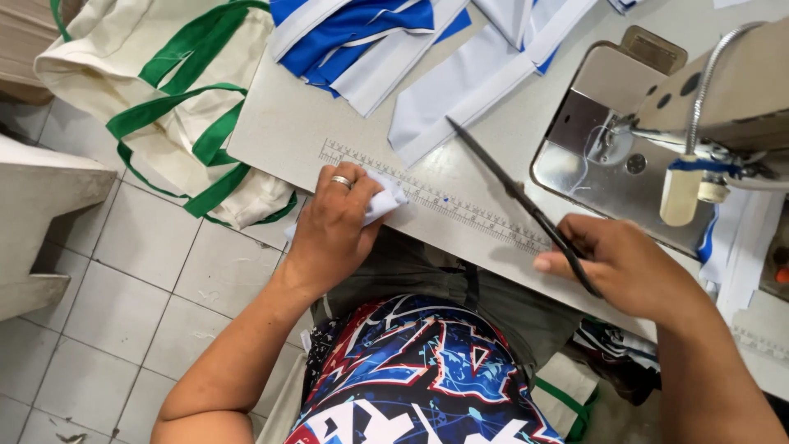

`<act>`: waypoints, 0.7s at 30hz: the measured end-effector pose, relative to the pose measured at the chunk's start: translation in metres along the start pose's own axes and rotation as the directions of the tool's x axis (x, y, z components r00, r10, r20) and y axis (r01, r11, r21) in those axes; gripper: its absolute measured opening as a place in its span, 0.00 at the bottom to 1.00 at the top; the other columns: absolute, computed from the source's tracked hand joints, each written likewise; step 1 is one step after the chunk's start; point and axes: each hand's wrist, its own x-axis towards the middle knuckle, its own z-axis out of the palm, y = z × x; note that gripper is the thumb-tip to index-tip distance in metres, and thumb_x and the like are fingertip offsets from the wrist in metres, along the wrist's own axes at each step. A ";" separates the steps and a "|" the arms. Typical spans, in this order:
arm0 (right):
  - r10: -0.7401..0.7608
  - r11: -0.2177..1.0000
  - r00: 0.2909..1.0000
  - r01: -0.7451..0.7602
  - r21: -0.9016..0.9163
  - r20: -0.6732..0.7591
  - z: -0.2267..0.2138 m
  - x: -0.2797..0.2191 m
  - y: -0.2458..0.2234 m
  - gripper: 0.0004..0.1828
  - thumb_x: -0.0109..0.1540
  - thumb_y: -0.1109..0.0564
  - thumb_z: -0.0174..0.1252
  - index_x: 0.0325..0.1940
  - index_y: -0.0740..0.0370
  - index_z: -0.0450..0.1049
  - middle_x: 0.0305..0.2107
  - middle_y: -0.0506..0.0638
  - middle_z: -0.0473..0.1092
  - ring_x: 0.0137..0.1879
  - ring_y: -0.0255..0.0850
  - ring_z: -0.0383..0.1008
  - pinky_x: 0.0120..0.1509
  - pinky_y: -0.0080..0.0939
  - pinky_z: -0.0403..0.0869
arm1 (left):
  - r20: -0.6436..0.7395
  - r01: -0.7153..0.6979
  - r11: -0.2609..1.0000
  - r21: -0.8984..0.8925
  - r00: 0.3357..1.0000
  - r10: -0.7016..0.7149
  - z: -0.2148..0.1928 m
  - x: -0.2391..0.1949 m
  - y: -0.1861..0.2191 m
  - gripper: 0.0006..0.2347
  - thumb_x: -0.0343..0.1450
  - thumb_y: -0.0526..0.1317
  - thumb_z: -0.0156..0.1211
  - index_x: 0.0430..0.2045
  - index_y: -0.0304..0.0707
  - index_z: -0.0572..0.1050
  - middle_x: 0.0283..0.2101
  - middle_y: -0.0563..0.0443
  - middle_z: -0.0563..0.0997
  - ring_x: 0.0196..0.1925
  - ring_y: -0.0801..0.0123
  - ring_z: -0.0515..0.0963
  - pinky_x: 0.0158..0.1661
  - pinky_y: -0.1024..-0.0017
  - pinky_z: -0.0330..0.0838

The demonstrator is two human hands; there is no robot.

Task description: Cutting fabric pieces into strips using scissors on a workbench in a sewing factory.

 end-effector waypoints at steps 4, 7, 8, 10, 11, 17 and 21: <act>0.208 0.975 0.977 -0.203 -0.089 0.043 0.008 -0.010 -0.029 0.24 0.54 0.35 0.63 0.24 0.55 0.66 0.16 0.45 0.64 0.23 0.36 0.61 0.28 0.35 0.57 | 0.091 0.035 0.997 -0.074 0.995 -0.028 -0.003 0.007 -0.001 0.08 0.66 0.29 0.53 0.35 0.32 0.64 0.36 0.39 0.70 0.38 0.49 0.67 0.23 0.56 0.67; 0.225 0.968 0.956 -0.198 -0.152 0.190 0.027 -0.023 -0.040 0.22 0.54 0.32 0.57 0.29 0.50 0.72 0.18 0.39 0.68 0.22 0.30 0.66 0.25 0.26 0.64 | 0.028 0.036 0.984 -0.175 0.999 -0.031 -0.015 0.024 0.013 0.05 0.71 0.32 0.50 0.37 0.35 0.63 0.29 0.42 0.72 0.29 0.52 0.69 0.24 0.58 0.62; 0.218 0.965 0.938 -0.167 -0.202 0.268 0.035 -0.027 -0.044 0.21 0.55 0.31 0.55 0.31 0.48 0.73 0.18 0.36 0.70 0.21 0.26 0.68 0.24 0.22 0.67 | -0.036 0.013 0.980 -0.201 0.999 -0.021 -0.022 0.030 0.020 0.05 0.72 0.32 0.48 0.39 0.36 0.64 0.29 0.42 0.74 0.27 0.52 0.71 0.24 0.61 0.63; 0.159 0.972 0.942 -0.097 -0.212 0.296 0.044 -0.031 -0.033 0.24 0.52 0.28 0.55 0.30 0.48 0.72 0.20 0.38 0.70 0.24 0.29 0.69 0.28 0.28 0.67 | -0.036 0.012 0.994 -0.104 0.999 -0.016 -0.009 0.039 0.019 0.08 0.73 0.38 0.50 0.42 0.36 0.66 0.28 0.42 0.75 0.27 0.52 0.72 0.23 0.60 0.64; 0.100 0.975 0.944 -0.031 -0.218 0.316 0.048 -0.033 -0.026 0.27 0.50 0.25 0.56 0.30 0.49 0.71 0.21 0.40 0.71 0.27 0.31 0.70 0.32 0.33 0.66 | -0.039 0.000 1.000 -0.008 0.999 -0.001 -0.003 0.045 0.019 0.13 0.74 0.44 0.52 0.46 0.36 0.68 0.26 0.43 0.76 0.27 0.51 0.73 0.22 0.58 0.65; 0.023 0.998 0.947 -0.006 -0.056 0.320 0.038 -0.046 0.048 0.24 0.50 0.27 0.51 0.27 0.46 0.73 0.17 0.35 0.71 0.19 0.27 0.67 0.20 0.23 0.65 | 0.081 -0.095 0.994 0.054 0.993 0.090 0.009 0.025 0.001 0.13 0.73 0.45 0.55 0.41 0.34 0.69 0.26 0.45 0.75 0.27 0.54 0.73 0.25 0.61 0.65; -0.005 0.988 0.974 -0.030 0.151 0.227 0.023 -0.028 0.045 0.24 0.52 0.35 0.60 0.23 0.57 0.69 0.18 0.44 0.64 0.25 0.34 0.62 0.30 0.36 0.60 | 0.076 -0.067 0.995 0.080 0.995 0.061 0.004 0.007 -0.005 0.11 0.71 0.44 0.58 0.41 0.38 0.69 0.28 0.46 0.75 0.30 0.53 0.73 0.27 0.59 0.66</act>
